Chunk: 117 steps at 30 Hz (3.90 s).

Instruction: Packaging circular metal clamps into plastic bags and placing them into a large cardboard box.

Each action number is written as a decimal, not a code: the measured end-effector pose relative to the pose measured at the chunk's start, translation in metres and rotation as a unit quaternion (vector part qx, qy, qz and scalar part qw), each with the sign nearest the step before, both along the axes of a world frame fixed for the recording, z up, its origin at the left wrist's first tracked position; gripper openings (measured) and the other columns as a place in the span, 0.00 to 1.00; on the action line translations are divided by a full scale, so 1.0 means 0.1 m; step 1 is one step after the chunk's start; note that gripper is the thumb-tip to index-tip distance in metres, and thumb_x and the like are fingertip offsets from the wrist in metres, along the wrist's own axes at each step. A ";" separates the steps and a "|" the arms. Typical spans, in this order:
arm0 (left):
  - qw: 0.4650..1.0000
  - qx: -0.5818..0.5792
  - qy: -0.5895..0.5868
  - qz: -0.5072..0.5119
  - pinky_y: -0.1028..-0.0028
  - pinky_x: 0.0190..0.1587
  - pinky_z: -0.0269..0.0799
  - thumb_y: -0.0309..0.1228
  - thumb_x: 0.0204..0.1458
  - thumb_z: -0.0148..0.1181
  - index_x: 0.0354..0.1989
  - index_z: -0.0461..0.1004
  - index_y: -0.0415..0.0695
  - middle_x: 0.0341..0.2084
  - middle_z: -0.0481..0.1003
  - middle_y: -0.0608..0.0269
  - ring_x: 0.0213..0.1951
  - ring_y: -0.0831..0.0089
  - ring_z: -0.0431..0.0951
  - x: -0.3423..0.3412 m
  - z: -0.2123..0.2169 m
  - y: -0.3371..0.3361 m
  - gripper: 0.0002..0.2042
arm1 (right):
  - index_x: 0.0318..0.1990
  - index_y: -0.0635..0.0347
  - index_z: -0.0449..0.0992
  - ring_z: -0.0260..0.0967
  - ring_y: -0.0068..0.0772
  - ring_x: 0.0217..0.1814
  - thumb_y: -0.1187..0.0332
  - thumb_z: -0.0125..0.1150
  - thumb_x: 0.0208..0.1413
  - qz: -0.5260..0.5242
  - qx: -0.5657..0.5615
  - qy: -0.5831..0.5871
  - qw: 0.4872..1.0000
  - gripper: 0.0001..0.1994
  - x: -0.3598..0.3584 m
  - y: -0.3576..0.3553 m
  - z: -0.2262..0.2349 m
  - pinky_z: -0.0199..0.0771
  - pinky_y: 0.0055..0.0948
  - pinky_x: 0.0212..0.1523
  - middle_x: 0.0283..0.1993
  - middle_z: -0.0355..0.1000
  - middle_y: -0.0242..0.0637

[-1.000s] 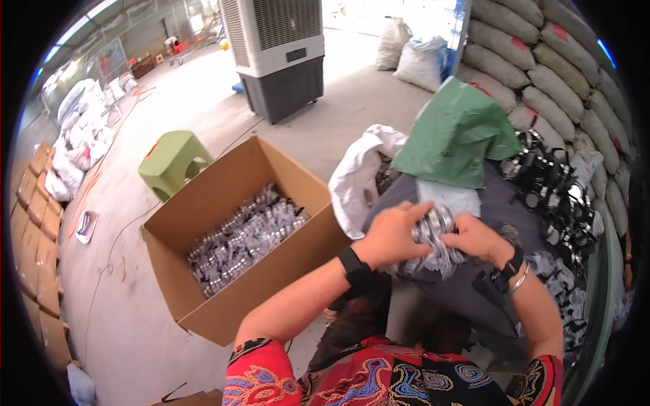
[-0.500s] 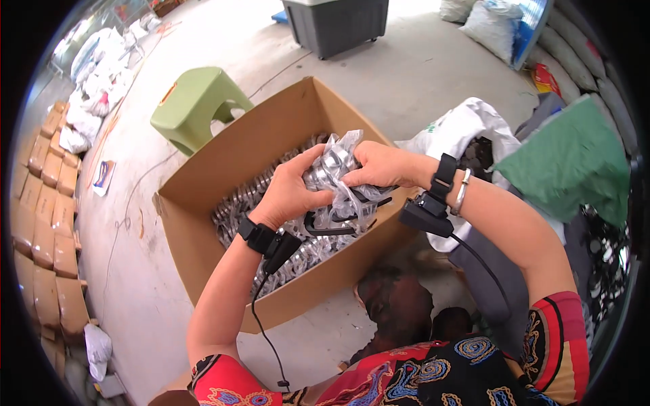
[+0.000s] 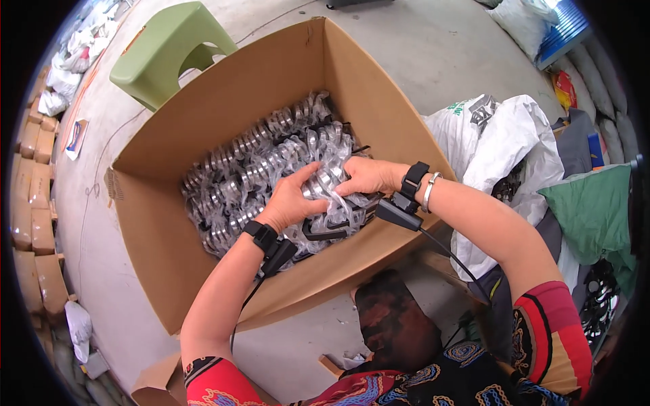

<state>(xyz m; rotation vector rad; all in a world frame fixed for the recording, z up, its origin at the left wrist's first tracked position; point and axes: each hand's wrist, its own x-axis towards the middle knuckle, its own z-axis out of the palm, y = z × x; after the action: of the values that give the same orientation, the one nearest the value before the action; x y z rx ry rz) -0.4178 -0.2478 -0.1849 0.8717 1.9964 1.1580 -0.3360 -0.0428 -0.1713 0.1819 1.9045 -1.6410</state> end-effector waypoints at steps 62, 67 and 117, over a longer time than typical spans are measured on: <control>0.980 -0.090 0.149 -0.096 0.55 0.46 0.69 0.46 0.35 0.68 0.66 0.55 0.55 0.42 0.69 0.50 0.46 0.51 0.70 0.84 -1.81 0.92 0.45 | 0.29 0.70 0.76 0.73 0.44 0.32 0.65 0.63 0.35 -0.130 0.337 -0.188 0.913 0.16 0.50 0.44 -1.83 0.71 0.37 0.34 0.29 0.74 0.51; 0.972 -0.131 0.180 -0.082 0.53 0.45 0.67 0.45 0.34 0.71 0.67 0.53 0.54 0.44 0.68 0.53 0.47 0.53 0.68 0.89 -1.84 0.97 0.47 | 0.28 0.75 0.76 0.74 0.55 0.37 0.60 0.62 0.35 -0.135 0.378 -0.134 0.906 0.21 0.57 0.44 -2.03 0.72 0.42 0.38 0.31 0.73 0.62; 0.907 -0.137 0.398 -0.025 0.51 0.65 0.45 0.43 0.52 0.55 0.63 0.57 0.41 0.64 0.56 0.51 0.65 0.48 0.51 -0.15 -2.06 0.10 0.32 | 0.68 0.65 0.41 0.31 0.66 0.73 0.53 0.55 0.56 0.054 0.518 0.060 0.852 0.41 -0.01 0.26 -2.01 0.41 0.60 0.67 0.73 0.35 0.53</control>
<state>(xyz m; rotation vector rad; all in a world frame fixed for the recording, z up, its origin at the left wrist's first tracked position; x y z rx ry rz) -0.4331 -0.2377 -0.3913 1.3758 2.6646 0.4736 -0.3374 -0.0171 -0.3719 0.3908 2.6510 -0.3965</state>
